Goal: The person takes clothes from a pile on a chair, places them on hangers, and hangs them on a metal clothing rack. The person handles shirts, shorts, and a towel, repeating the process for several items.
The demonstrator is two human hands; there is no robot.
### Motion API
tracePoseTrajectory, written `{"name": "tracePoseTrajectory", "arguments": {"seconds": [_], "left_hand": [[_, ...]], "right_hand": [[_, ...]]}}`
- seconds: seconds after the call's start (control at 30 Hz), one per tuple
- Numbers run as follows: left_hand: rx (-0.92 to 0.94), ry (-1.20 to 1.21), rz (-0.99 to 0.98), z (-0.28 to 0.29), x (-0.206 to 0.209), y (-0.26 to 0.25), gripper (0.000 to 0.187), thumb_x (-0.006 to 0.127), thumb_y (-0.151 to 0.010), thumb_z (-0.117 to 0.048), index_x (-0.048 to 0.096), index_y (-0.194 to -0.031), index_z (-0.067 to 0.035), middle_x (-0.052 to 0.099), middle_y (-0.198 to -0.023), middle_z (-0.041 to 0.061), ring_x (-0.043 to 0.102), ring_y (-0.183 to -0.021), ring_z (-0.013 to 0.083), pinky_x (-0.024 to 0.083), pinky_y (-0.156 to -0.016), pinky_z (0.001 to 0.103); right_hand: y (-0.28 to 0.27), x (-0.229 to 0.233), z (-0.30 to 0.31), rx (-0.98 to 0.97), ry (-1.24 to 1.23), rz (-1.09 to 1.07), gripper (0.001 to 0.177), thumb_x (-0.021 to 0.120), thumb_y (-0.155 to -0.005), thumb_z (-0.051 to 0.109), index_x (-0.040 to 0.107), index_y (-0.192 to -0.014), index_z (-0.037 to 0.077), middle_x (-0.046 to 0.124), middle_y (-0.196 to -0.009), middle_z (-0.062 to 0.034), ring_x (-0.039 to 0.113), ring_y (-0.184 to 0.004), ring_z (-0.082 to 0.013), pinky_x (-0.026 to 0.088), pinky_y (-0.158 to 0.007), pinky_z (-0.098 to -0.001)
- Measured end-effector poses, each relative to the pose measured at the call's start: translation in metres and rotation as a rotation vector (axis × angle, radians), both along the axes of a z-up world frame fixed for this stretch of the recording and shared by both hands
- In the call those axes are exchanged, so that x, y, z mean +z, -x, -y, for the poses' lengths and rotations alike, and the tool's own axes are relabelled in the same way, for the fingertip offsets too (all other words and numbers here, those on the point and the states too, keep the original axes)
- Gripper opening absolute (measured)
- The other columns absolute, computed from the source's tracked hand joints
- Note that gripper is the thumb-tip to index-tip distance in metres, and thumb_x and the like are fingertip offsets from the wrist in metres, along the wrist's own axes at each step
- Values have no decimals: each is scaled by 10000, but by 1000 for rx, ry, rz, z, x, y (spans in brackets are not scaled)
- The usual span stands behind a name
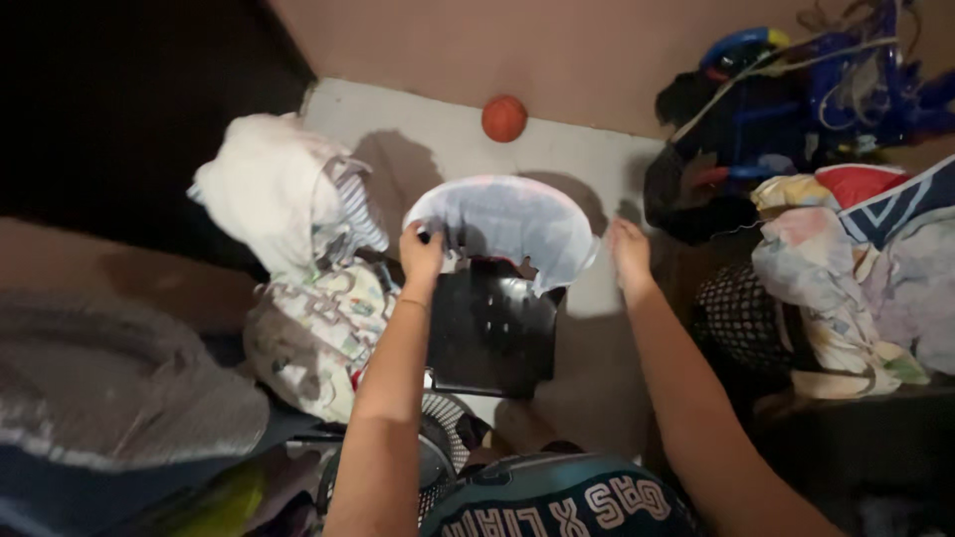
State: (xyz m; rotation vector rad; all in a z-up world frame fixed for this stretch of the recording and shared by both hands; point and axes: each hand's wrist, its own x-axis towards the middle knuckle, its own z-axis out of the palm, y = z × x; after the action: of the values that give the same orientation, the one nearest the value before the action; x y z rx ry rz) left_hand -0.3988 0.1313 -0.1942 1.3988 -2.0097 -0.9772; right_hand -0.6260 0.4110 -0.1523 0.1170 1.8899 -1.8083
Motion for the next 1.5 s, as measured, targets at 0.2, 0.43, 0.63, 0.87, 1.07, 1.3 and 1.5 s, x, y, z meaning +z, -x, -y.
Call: {"name": "tracePoseTrajectory", "arguments": {"seconds": [0.2, 0.43, 0.63, 0.87, 1.07, 1.3, 1.5], "left_hand": [[204, -334, -86, 13, -27, 22, 513, 758, -801, -267, 645, -1227, -4, 692, -1148, 177, 678, -1020, 312, 525, -912, 392], [249, -346, -163, 21, -69, 17, 572, 781, -812, -218, 579, -1275, 52, 683, -1148, 146, 655, -1066, 260, 499, -942, 362], [159, -549, -281, -24, -68, 0, 395, 751, -891, -210, 631, -1213, -13, 700, -1093, 109, 639, -990, 209, 520, -875, 340], [-197, -1287, -402, -70, -1, 46, 598, 528, -970, -569, 594, -1332, -97, 694, -1222, 44, 641, -1067, 206, 508, -867, 328], [-230, -1435, -805, -61, 59, 66, 497, 609, -934, -341, 582, -1368, -101, 697, -1240, 123, 666, -1101, 295, 565, -929, 446], [-157, -1228, -1000, -43, 70, -2, 438, 604, -902, 59, 583, -1338, 21, 699, -1186, 159, 714, -1041, 299, 599, -900, 431], [-118, -1172, -1077, -70, 102, -61, 470, 623, -878, 35, 584, -1346, 22, 716, -1183, 155, 728, -1005, 284, 599, -865, 409]], "right_hand": [[21, -43, 5, -1, -252, 374, 240, 582, -953, 349, 685, -1109, 199, 631, -868, 21, 536, -724, -122, 406, -594, -362], [24, -95, 29, -47, -123, 544, 277, 636, -986, 383, 727, -1085, 141, 732, -975, -8, 638, -836, -174, 512, -733, -338], [37, -104, 24, -134, 325, 527, 170, 667, -953, 177, 704, -1062, 52, 727, -1000, -93, 711, -901, -244, 564, -775, -398], [-5, -76, 15, 134, 735, 488, 118, 668, -975, 55, 677, -1075, -7, 715, -1043, -143, 718, -940, -273, 596, -852, -432], [-99, -26, 51, 1036, 433, -100, 205, 740, -873, 16, 771, -1055, -74, 789, -1033, -137, 726, -936, -182, 583, -869, -326], [-135, -33, 65, 1069, 632, 410, 592, 662, -897, 390, 674, -1277, -63, 719, -1263, -164, 673, -1161, -235, 531, -993, -417], [-131, -65, 82, 583, 842, 985, 949, 357, -942, 785, 356, -1543, 51, 536, -1475, -181, 522, -1359, -342, 403, -1146, -554]]}}
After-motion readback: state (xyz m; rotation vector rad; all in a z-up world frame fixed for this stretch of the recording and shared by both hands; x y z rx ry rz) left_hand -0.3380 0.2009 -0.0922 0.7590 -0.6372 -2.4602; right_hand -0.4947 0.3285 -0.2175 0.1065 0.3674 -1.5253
